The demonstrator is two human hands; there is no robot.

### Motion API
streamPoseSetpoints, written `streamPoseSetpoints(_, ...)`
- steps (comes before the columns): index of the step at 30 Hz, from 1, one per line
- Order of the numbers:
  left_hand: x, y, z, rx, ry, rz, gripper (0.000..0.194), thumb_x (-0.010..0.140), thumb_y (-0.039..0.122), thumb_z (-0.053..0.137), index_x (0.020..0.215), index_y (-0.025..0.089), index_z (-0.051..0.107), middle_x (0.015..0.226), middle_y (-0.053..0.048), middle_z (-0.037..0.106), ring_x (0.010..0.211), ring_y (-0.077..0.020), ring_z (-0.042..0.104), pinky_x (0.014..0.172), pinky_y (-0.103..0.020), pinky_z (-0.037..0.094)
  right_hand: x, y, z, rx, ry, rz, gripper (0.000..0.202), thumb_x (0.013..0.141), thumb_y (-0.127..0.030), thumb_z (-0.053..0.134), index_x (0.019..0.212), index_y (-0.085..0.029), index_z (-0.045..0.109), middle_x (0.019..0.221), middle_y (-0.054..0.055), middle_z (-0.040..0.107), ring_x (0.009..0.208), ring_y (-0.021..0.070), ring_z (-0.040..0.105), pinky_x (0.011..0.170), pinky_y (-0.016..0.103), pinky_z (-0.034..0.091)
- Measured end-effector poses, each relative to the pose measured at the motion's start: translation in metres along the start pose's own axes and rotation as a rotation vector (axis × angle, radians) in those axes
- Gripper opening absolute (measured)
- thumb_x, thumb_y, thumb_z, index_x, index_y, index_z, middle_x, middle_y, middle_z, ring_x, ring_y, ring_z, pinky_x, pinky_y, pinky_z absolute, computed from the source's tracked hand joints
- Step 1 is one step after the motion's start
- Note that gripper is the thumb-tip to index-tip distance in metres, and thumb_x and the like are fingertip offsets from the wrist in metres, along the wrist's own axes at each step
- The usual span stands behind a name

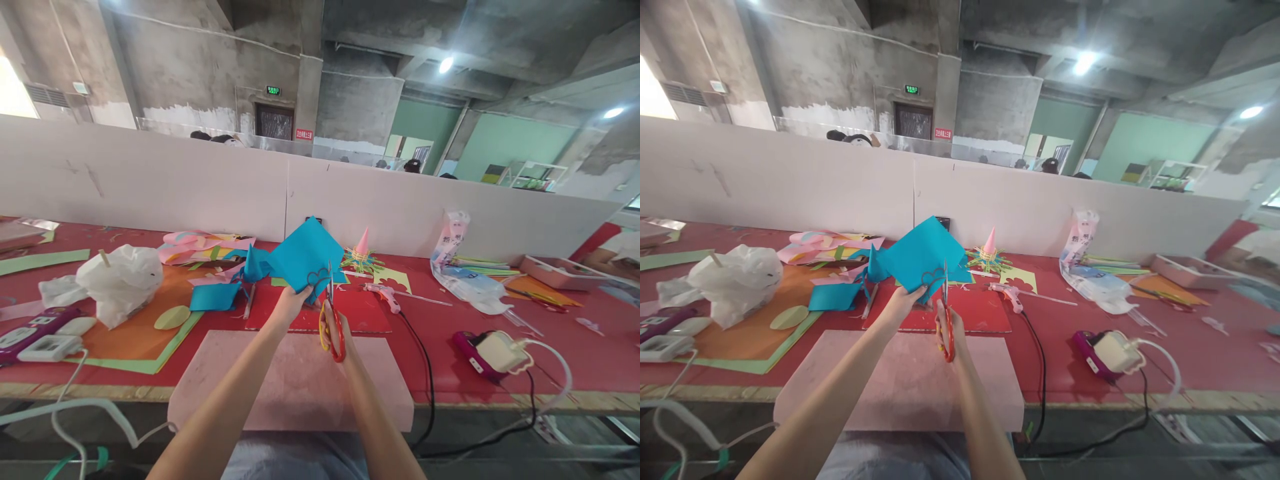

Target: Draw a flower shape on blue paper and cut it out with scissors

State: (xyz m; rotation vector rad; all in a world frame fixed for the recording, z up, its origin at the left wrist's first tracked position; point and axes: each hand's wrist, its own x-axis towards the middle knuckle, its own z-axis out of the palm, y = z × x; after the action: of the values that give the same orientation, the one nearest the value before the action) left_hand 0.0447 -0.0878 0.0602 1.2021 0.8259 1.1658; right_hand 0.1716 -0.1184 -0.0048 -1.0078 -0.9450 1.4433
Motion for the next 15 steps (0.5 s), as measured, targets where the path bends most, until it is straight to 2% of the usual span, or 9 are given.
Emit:
streamPoseSetpoints(8, 0.0004, -0.0010, -0.0015, -0.058, -0.018, -0.016, 0.032, 0.067, 0.041, 0.069, 0.064, 0.011, 0.060, 0.054, -0.004, 0.064, 0.051, -0.0164, 0.062, 0.061, -0.035, 0.057, 0.0008, 0.0017, 0.0010, -0.007, 0.081, -0.021, 0.045, 0.074, -0.062, 0.055, 0.064, -0.020, 0.046, 0.038, -0.007, 0.041, 0.024, 0.0070, 0.035, 0.025, 0.019, 0.026)
streamPoseSetpoints(15, 0.0059, 0.0013, -0.0074, -0.024, 0.036, -0.029, 0.034, 0.068, 0.044, 0.066, 0.061, 0.012, 0.061, 0.054, -0.004, 0.064, 0.048, -0.0151, 0.061, 0.061, -0.033, 0.056, -0.0042, -0.0034, 0.0010, -0.031, 0.050, -0.036, 0.045, 0.073, -0.062, 0.058, 0.064, -0.020, 0.044, 0.036, -0.008, 0.038, 0.024, 0.0066, 0.034, 0.026, 0.019, 0.026)
